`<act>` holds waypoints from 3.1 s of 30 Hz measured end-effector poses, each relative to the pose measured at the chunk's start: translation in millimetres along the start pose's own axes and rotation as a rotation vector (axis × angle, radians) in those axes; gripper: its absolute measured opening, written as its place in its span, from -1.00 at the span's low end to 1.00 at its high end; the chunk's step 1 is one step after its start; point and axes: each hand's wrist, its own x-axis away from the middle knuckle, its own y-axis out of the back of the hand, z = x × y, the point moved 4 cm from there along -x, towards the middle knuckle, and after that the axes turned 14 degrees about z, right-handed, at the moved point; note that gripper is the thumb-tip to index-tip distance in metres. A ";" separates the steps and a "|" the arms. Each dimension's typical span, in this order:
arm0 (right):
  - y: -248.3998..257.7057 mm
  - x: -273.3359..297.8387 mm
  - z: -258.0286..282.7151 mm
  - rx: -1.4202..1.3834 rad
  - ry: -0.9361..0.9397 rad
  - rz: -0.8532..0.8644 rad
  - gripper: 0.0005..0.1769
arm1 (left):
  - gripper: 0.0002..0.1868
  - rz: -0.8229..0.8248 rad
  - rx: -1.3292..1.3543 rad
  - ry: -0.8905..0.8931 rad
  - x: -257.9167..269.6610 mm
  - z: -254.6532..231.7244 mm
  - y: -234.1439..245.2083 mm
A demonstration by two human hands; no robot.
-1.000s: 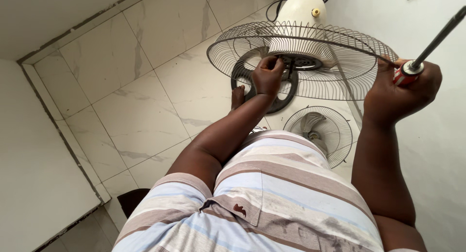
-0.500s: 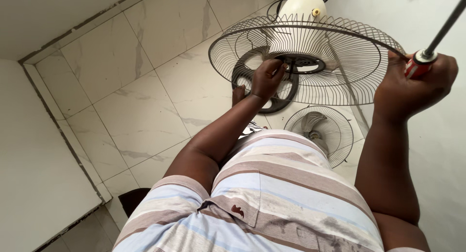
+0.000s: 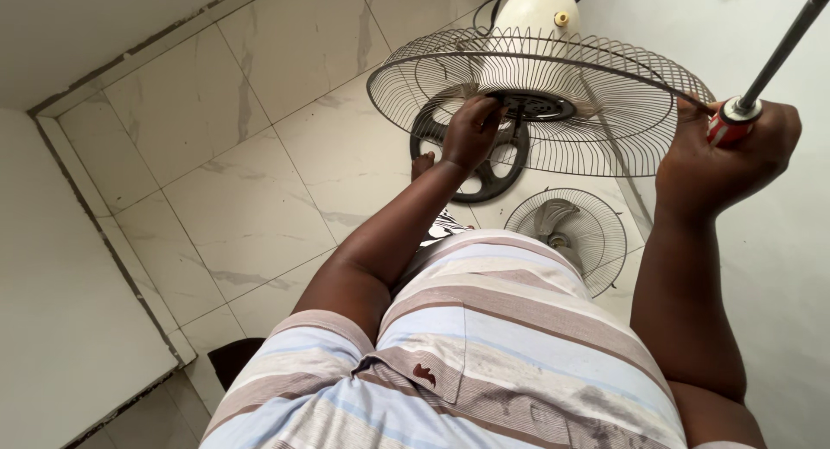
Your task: The person uses a screwdriver to loosen and remove the central nut from a standing fan's blade assembly. They then detach the fan blade and proceed to remove the front wire cage from the fan head.
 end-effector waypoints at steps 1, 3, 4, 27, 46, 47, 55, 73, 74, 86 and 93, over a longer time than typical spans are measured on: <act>0.8 -0.7 0.6 0.002 0.011 -0.010 -0.54 | -0.84 0.004 -0.021 -0.032 1.3 -1.5 0.7; 2.2 -2.7 3.6 0.014 0.031 -0.031 -0.52 | -0.84 0.011 -0.065 -0.095 4.5 -5.1 3.9; 2.6 -5.1 5.3 0.031 0.044 -0.044 -0.52 | -0.84 0.036 -0.080 -0.076 5.3 -5.7 4.6; 6.0 -1.5 19.8 0.106 0.047 -0.108 -0.53 | -0.84 0.053 -0.051 0.000 -1.9 2.3 8.7; 8.3 8.9 25.6 0.094 0.065 -0.120 -0.52 | -0.82 0.091 -0.056 -0.020 1.3 9.7 14.0; 7.9 9.7 24.3 0.095 0.055 -0.118 -0.53 | -0.84 0.085 -0.069 0.003 0.2 10.8 13.2; 3.7 13.5 18.1 0.094 0.043 -0.115 -0.50 | -0.87 -0.011 -0.110 -0.072 -1.5 16.1 9.1; 4.6 14.7 23.5 0.063 0.004 -0.098 -0.52 | -0.89 -0.146 -0.240 -0.097 -5.4 -2.9 6.0; 4.7 15.0 23.5 0.060 0.005 -0.098 -0.52 | -0.88 -0.169 -0.239 -0.078 -3.9 -6.9 4.3; 4.1 16.5 22.7 0.058 0.023 -0.114 -0.54 | -0.67 -0.238 -0.371 0.056 -4.3 -15.9 17.2; 1.7 18.4 19.2 0.056 0.004 -0.103 -0.51 | -0.66 -0.160 -0.708 -0.222 -11.5 -20.4 32.7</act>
